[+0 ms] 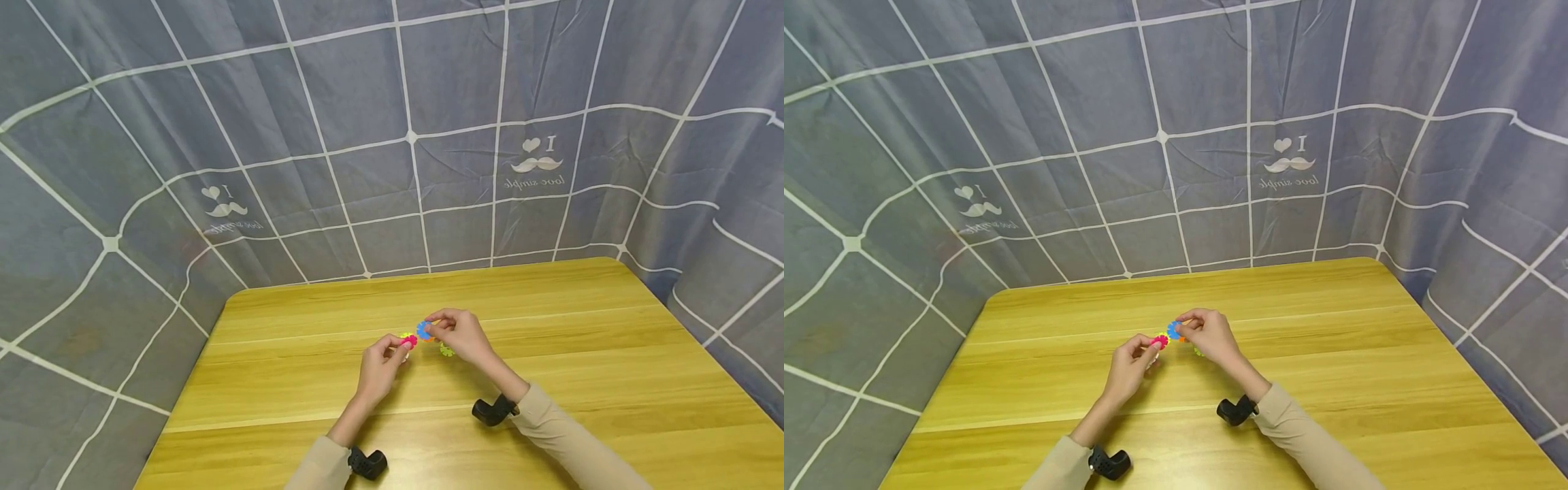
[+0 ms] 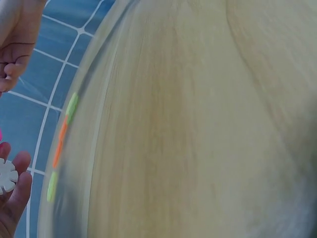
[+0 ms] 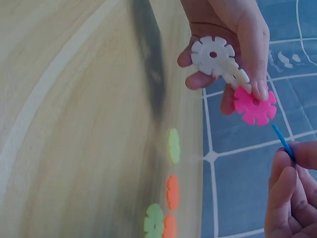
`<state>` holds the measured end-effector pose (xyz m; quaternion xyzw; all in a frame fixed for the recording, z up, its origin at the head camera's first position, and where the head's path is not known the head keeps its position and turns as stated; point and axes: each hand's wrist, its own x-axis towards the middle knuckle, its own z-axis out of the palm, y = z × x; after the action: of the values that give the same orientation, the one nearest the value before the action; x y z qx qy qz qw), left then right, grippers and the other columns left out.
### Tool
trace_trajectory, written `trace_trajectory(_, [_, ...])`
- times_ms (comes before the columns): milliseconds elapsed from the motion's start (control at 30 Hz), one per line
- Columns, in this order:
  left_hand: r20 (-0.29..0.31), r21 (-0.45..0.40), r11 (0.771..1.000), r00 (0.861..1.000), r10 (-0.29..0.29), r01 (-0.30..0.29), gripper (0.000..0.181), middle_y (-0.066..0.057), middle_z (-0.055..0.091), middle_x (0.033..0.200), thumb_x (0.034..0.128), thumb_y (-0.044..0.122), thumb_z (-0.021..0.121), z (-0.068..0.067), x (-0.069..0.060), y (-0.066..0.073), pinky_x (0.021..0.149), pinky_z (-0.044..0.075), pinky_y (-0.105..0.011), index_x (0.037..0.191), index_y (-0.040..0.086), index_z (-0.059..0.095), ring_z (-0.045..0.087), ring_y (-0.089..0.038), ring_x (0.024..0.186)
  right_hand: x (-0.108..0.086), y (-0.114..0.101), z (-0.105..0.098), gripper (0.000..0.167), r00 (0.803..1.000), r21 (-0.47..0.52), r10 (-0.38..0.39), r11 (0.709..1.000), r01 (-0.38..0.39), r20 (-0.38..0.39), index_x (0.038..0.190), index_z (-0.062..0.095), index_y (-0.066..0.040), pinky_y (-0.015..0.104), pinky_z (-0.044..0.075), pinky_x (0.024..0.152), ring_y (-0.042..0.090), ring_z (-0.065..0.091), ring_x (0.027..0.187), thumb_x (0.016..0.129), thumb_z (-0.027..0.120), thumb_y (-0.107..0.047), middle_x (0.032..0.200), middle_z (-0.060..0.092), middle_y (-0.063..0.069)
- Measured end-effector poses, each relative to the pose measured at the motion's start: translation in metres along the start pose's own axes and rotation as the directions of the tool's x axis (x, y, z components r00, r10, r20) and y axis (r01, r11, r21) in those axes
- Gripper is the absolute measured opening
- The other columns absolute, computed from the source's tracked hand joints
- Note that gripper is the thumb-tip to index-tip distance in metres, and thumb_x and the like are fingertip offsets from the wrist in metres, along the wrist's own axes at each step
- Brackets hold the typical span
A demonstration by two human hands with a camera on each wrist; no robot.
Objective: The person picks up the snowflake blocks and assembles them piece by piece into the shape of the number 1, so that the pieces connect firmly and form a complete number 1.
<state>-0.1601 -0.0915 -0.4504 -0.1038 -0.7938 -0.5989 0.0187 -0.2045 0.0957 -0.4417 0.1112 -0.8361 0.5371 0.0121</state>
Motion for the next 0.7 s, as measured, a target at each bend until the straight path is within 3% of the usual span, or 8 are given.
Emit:
trace_trajectory(233, [-0.003, 0.028, 0.999, 1.000, 0.026, -0.026, 0.020, -0.029, 0.068, 0.095, 0.0966, 0.013, 0.057, 0.002, -0.002, 0.005, 0.058, 0.056, -0.032, 0.096, -0.006, 0.064, 0.067, -0.045, 0.080, 0.000, -0.002, 0.003, 0.016, 1.000, 0.028, 0.009, 1.000, -0.009, -0.008, 0.098, 0.071, -0.003, 0.019, 0.041, 0.046, 0.039, 0.067, 0.071, 0.086, 0.071, -0.013, 0.079, 0.071, 0.021])
trace_trajectory(367, [-0.008, 0.028, 0.999, 0.999, 0.042, -0.042, 0.019, -0.029, 0.068, 0.095, 0.0961, 0.011, 0.058, 0.004, -0.001, 0.001, 0.053, 0.049, -0.019, 0.096, -0.006, 0.064, 0.067, -0.044, 0.078, 0.000, -0.003, 0.004, 0.015, 1.000, 0.020, 0.016, 1.000, -0.016, -0.013, 0.097, 0.071, -0.002, 0.019, 0.041, 0.045, 0.038, 0.067, 0.069, 0.084, 0.071, -0.012, 0.075, 0.071, 0.016])
trace_trajectory(433, [-0.016, 0.031, 0.998, 0.999, 0.046, -0.045, 0.018, -0.029, 0.069, 0.095, 0.0958, 0.011, 0.058, 0.006, 0.002, -0.008, 0.051, 0.043, -0.013, 0.095, -0.006, 0.065, 0.067, -0.045, 0.077, 0.000, -0.003, 0.004, 0.015, 1.000, 0.019, 0.028, 0.999, -0.027, -0.009, 0.096, 0.071, -0.002, 0.019, 0.040, 0.045, 0.038, 0.067, 0.068, 0.084, 0.072, -0.011, 0.074, 0.071, 0.016])
trace_trajectory(600, [-0.050, 0.066, 0.996, 0.996, 0.068, -0.065, 0.015, -0.023, 0.071, 0.090, 0.0943, 0.015, 0.061, 0.011, 0.010, -0.033, 0.052, 0.043, -0.012, 0.093, 0.001, 0.067, 0.068, -0.038, 0.074, 0.000, -0.005, 0.005, 0.014, 0.998, 0.026, 0.062, 0.998, -0.063, 0.012, 0.094, 0.072, -0.003, 0.019, 0.040, 0.045, 0.039, 0.068, 0.069, 0.084, 0.072, -0.012, 0.076, 0.071, 0.021])
trace_trajectory(700, [-0.066, 0.087, 0.992, 0.993, 0.100, -0.094, 0.014, -0.018, 0.072, 0.085, 0.0934, 0.017, 0.063, 0.011, 0.011, -0.036, 0.052, 0.044, -0.014, 0.090, 0.004, 0.068, 0.068, -0.029, 0.069, 0.000, -0.006, 0.005, 0.013, 0.998, 0.027, 0.065, 0.997, -0.066, 0.023, 0.092, 0.072, -0.001, 0.023, 0.045, 0.046, 0.037, 0.069, 0.067, 0.084, 0.071, -0.011, 0.075, 0.071, 0.022])
